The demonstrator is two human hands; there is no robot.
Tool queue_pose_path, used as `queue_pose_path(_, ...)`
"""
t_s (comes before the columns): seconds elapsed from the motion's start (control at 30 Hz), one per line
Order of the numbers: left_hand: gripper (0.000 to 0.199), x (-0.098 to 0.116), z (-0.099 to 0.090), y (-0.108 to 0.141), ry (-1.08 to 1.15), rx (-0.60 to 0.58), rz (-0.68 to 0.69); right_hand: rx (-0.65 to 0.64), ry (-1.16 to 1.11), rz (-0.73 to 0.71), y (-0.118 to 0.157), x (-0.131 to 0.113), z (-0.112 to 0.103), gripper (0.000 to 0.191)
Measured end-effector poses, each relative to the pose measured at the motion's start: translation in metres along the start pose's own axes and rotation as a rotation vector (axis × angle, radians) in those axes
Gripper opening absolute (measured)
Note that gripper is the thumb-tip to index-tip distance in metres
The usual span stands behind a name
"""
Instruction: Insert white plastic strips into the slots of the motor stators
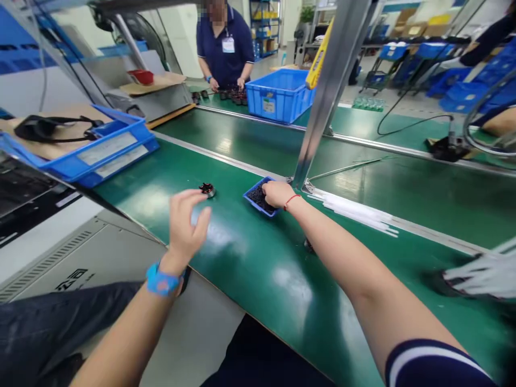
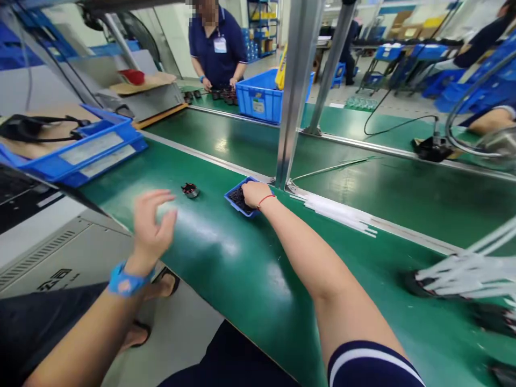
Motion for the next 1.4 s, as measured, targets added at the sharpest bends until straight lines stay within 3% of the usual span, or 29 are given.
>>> queue_pose_path(0.07, 0.033, -0.016, 0.024, -0.018, -0.095, -0.038, -0.047, 0.009, 0.009, 0.009, 0.003, 0.003, 0.002, 0.031)
queue_pose_path(0.2, 0.038, -0.039, 0.078, -0.051, -0.362, -0.3, -0.108, 0.03, -0.009, -0.012, 0.014, 0.006, 0.0, 0.034)
queue_pose_path(0.27, 0.036, -0.037, 0.089, -0.057, -0.399, -0.342, -0.086, 0.052, -0.037, -0.029, 0.017, 0.004, -0.002, 0.035)
queue_pose_path(0.33, 0.034, -0.026, 0.088, -0.054, -0.413, -0.346, -0.017, 0.084, -0.069, -0.038, 0.017, 0.002, -0.005, 0.034)
queue_pose_path(0.4, 0.032, -0.007, 0.079, -0.04, -0.417, -0.374, 0.105, 0.121, -0.097, -0.044, 0.015, 0.0, -0.008, 0.033)
queue_pose_path(0.5, 0.029, 0.033, 0.063, 0.0, -0.354, -0.516, 0.336, 0.172, -0.119, -0.057, 0.013, -0.002, -0.01, 0.032)
queue_pose_path(0.63, 0.02, 0.102, 0.04, 0.061, -0.131, -0.635, 0.584, 0.179, -0.128, -0.091, 0.015, 0.0, -0.002, 0.028)
queue_pose_path(0.77, 0.022, 0.169, 0.028, 0.098, -0.007, -0.632, 0.717, 0.178, -0.157, -0.104, 0.021, 0.007, 0.0, 0.022)
queue_pose_path(0.9, 0.027, 0.213, 0.033, 0.112, 0.023, -0.612, 0.771, 0.269, -0.213, -0.077, 0.037, 0.021, -0.016, 0.02)
queue_pose_path(1.0, 0.031, 0.233, 0.039, 0.112, 0.031, -0.583, 0.771, 0.41, -0.41, -0.058, 0.072, 0.043, -0.031, 0.015)
queue_pose_path(1.1, 0.034, 0.247, 0.047, 0.107, 0.091, -0.566, 0.748, 0.51, -0.841, -0.052, 0.138, 0.071, -0.032, 0.007)
queue_pose_path(1.17, 0.034, 0.256, 0.053, 0.103, 0.182, -0.579, 0.738, 0.529, -1.083, 0.047, 0.193, 0.087, -0.02, 0.008)
queue_pose_path(1.27, 0.028, 0.27, 0.062, 0.097, 0.361, -0.639, 0.727, 0.591, -1.312, 0.368, 0.273, 0.099, 0.014, 0.012)
queue_pose_path(1.4, 0.019, 0.289, 0.07, 0.091, 0.466, -0.71, 0.729, 0.754, -1.523, 0.632, 0.338, 0.085, 0.057, 0.019)
Point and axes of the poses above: each hand's wrist, its own y-axis away from the middle knuckle, its own z-axis out of the palm, x = y × z, the point moved 3 cm from there along -y, towards the middle knuckle, and after that the axes turned 11 degrees about -y, right-handed, at the moved point
